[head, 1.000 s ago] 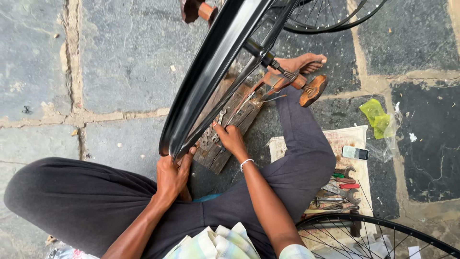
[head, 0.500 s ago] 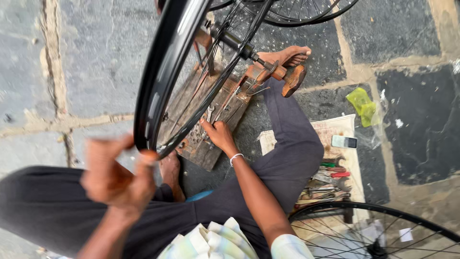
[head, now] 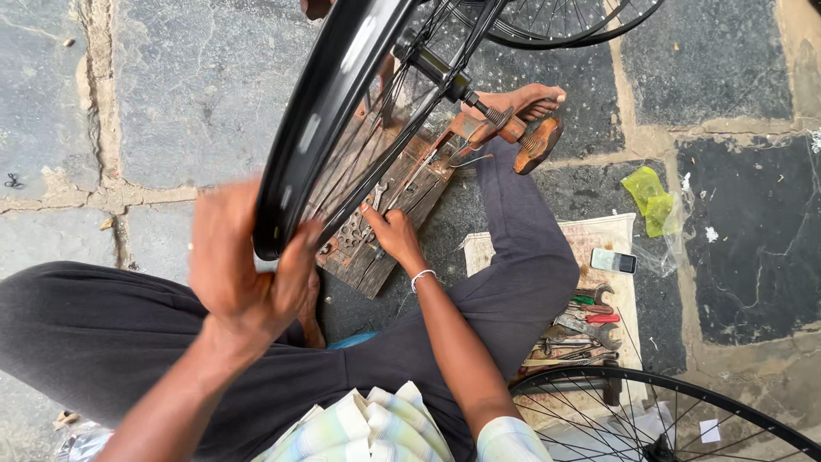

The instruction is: The person sits on the floor and works on a bicycle wheel rim, threading spokes through the holes in the rim and onto the hub. They use their hands to position and tighten the spokes, occasionally spinning the wheel to check alignment.

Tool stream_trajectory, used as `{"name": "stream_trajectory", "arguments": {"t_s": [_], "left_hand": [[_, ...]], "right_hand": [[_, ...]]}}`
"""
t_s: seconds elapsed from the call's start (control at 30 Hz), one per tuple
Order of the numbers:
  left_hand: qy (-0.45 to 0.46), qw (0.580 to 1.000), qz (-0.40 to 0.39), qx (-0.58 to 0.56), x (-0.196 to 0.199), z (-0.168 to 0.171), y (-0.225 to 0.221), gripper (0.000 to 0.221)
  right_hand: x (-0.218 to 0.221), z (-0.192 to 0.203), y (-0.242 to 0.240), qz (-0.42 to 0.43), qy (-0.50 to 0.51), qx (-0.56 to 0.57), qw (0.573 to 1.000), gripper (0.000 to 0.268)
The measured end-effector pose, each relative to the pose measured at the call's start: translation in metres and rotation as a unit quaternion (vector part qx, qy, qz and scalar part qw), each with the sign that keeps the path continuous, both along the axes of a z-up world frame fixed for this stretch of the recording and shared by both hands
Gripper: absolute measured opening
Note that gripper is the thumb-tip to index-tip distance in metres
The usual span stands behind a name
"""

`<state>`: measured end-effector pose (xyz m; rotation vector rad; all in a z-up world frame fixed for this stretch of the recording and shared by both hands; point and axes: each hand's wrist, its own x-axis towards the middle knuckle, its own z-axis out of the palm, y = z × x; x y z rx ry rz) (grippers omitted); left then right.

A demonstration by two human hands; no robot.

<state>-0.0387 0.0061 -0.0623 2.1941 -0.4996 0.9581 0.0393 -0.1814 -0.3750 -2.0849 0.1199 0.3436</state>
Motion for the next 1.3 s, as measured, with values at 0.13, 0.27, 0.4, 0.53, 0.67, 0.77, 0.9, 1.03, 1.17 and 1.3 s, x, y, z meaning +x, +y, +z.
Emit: {"name": "stream_trajectory", "arguments": {"t_s": [0.13, 0.27, 0.4, 0.53, 0.67, 0.77, 0.9, 1.03, 1.17, 1.3], "left_hand": [[0.167, 0.978, 0.074, -0.098, -0.033, -0.082, -0.001, 0.021], [0.361, 0.917, 0.061, -0.159, -0.036, -0.146, 0.0, 0.033], [0.474, 0.865, 0.093, -0.139, -0.021, -0.166, 0.002, 0.038], [0.521, 0.832, 0.112, -0.153, -0.027, -0.142, 0.004, 0.043], [0.201, 0.966, 0.072, -0.145, -0.046, -0.105, 0.009, 0.028], [0.186, 0.966, 0.026, -0.18, -0.059, -0.092, 0.016, 0.052], [0.18, 0.966, -0.017, -0.186, -0.044, -0.077, 0.017, 0.054], [0.107, 0.976, -0.077, -0.174, -0.018, -0.038, 0.015, 0.053], [0.045, 0.976, -0.12, -0.178, 0.016, 0.027, 0.004, 0.059], [0.082, 0.968, -0.104, -0.211, 0.032, 0.069, -0.011, 0.051]], "right_hand": [[-0.001, -0.006, -0.001, 0.0, -0.001, -0.012, 1.0, 0.078], [-0.004, -0.017, -0.002, -0.014, 0.002, 0.0, 1.0, 0.078], [0.001, -0.012, 0.001, -0.012, -0.026, 0.021, 0.999, 0.073], [-0.01, 0.015, -0.002, 0.017, 0.02, -0.116, 0.993, 0.075], [-0.039, 0.075, -0.005, 0.002, -0.269, -0.182, 0.946, 0.032], [-0.069, 0.137, -0.002, 0.063, -0.276, -0.035, 0.958, 0.018], [-0.063, 0.223, 0.009, 0.169, -0.456, 0.088, 0.869, 0.032], [-0.041, 0.27, 0.029, 0.119, -0.557, 0.091, 0.817, 0.036], [-0.023, 0.317, 0.034, 0.111, -0.483, 0.227, 0.839, 0.032], [-0.005, 0.362, 0.01, 0.218, -0.286, 0.352, 0.864, 0.058]]}}
